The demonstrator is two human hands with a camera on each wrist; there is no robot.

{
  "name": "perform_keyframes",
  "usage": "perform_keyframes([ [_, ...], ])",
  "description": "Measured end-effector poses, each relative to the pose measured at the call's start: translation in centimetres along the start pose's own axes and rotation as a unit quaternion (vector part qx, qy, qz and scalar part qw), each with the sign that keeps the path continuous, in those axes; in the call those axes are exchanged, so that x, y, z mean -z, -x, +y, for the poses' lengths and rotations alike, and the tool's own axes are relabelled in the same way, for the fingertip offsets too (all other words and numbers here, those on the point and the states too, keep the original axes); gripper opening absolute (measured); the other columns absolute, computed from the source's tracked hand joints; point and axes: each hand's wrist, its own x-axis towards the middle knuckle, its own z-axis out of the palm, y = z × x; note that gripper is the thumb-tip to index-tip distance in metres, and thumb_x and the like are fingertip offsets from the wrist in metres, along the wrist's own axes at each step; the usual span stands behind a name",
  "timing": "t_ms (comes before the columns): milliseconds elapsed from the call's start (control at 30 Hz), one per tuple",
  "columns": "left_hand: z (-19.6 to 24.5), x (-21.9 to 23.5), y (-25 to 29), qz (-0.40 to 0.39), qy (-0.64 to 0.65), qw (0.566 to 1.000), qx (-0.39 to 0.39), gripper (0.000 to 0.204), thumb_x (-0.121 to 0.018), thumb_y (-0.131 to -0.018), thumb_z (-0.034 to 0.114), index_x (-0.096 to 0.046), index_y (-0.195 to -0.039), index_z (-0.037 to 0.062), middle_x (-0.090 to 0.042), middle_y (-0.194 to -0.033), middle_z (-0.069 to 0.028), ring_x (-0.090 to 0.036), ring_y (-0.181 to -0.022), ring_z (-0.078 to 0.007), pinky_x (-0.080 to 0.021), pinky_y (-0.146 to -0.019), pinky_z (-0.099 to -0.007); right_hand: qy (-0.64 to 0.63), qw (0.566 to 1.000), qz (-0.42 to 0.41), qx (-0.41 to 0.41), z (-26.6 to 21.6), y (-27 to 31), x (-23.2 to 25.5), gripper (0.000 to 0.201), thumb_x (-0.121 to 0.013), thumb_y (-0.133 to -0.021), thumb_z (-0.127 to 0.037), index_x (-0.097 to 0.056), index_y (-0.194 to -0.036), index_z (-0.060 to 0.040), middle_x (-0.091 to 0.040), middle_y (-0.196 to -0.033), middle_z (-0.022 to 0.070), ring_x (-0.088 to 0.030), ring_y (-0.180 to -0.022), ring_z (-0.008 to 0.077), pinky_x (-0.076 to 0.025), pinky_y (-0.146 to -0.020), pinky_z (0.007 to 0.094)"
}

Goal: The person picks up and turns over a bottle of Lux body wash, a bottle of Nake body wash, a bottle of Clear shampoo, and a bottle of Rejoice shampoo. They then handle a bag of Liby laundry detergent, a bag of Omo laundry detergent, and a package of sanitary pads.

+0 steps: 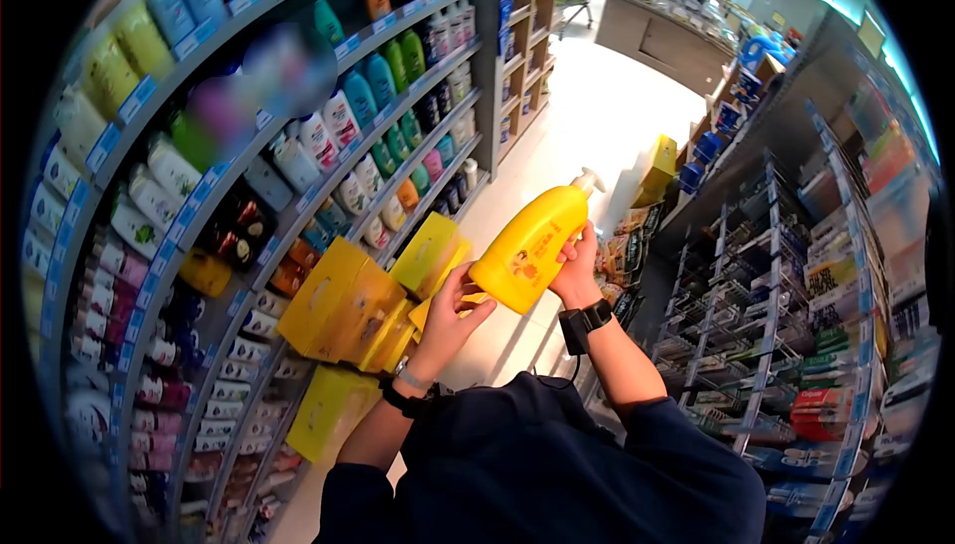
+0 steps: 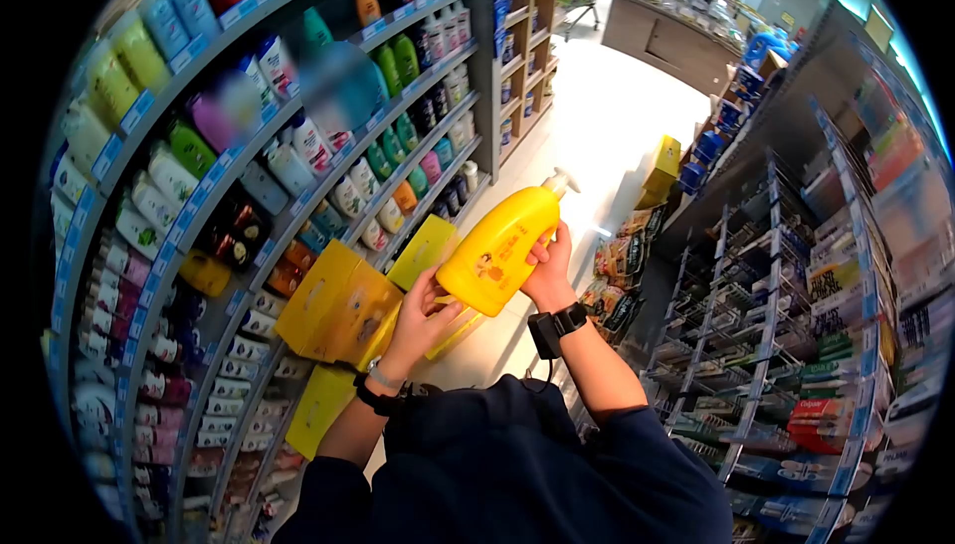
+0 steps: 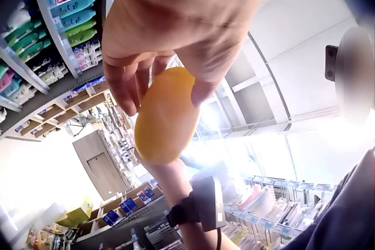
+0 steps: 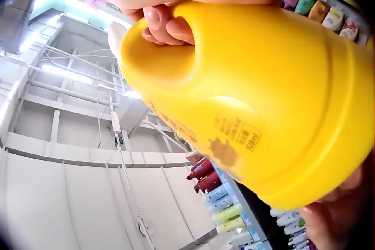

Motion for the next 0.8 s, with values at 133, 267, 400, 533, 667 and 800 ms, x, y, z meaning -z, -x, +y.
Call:
perform_keyframes([
  [133, 0.5, 2.6, 1.2, 0.025, -0.037, 0.999, -0.031, 0.063, -0.077, -0.085, 0.012, -0.046, -0.138, 0.0019, -0.058, -0.128, -0.0092, -0.059, -0.117, -0.0188, -0.046, -0.100, -0.0331, 0.068, 0.996, -0.002, -0.055, 2.6, -1.2, -1.1, 0.043, -0.047, -0.098, -0.041, -0.041, -0.062, -0.0193, -0.035, -0.043, -0.0070, -0.031, -0.036, 0.0072, -0.029, -0.039, 0.0195],
  [267, 3.2, 6.3, 2.6, 0.070, -0.145, 0.985, -0.069, 0.068, -0.080, -0.081, 0.015, -0.046, -0.138, 0.0005, -0.060, -0.127, -0.0101, -0.059, -0.117, -0.0205, -0.045, -0.102, -0.0339, 0.199, 0.966, -0.092, -0.140, 8.1, -2.5, -2.4, 0.038, -0.046, -0.101, -0.039, -0.052, -0.071, -0.0168, -0.045, -0.051, -0.0058, -0.032, -0.037, 0.0058, -0.028, -0.038, 0.0180],
  [400, 2.8, 11.2, 5.1, 0.123, -0.117, 0.985, -0.007, 0.076, -0.087, -0.072, 0.020, -0.049, -0.136, 0.0018, -0.063, -0.125, -0.0125, -0.061, -0.115, -0.0237, -0.047, -0.100, -0.0360, 0.462, 0.849, -0.149, -0.211, 15.9, -2.8, -3.6, 0.034, -0.053, -0.100, -0.038, -0.056, -0.100, -0.0039, -0.050, -0.067, -0.0037, -0.035, -0.043, 0.0054, -0.027, -0.042, 0.0210],
  [533, 2.9, 17.8, 9.4, 0.190, -0.214, 0.958, 0.010, 0.080, -0.092, -0.064, 0.024, -0.053, -0.131, 0.0053, -0.068, -0.116, -0.0138, -0.067, -0.109, -0.0289, -0.052, -0.094, -0.0375, 0.615, 0.635, -0.387, -0.261, 22.9, -5.7, -4.2, 0.038, -0.057, -0.099, -0.037, -0.060, -0.082, -0.0036, -0.050, -0.066, -0.0031, -0.042, -0.053, 0.0049, -0.032, -0.049, 0.0228],
  [667, 4.5, 24.1, 13.0, 0.266, -0.276, 0.923, 0.010, 0.076, -0.092, -0.064, 0.026, -0.054, -0.127, 0.0063, -0.070, -0.113, -0.0143, -0.069, -0.105, -0.0304, -0.053, -0.091, -0.0380, 0.606, 0.631, -0.418, -0.247, 31.7, -6.8, -6.7, 0.038, -0.064, -0.096, -0.036, -0.065, -0.088, 0.0014, -0.058, -0.071, 0.0013, -0.053, -0.068, 0.0082, -0.043, -0.062, 0.0246],
  [800, 8.0, 29.2, 15.1, 0.310, -0.236, 0.921, -0.002, 0.073, -0.090, -0.068, 0.022, -0.053, -0.129, 0.0038, -0.068, -0.116, -0.0126, -0.067, -0.107, -0.0247, -0.052, -0.093, -0.0358, 0.651, 0.561, -0.502, -0.098, 38.7, -6.6, -11.0, 0.053, -0.076, -0.084, -0.039, -0.062, -0.112, 0.0035, -0.067, -0.091, 0.0158, -0.064, -0.083, 0.0215, -0.051, -0.076, 0.0350],
])
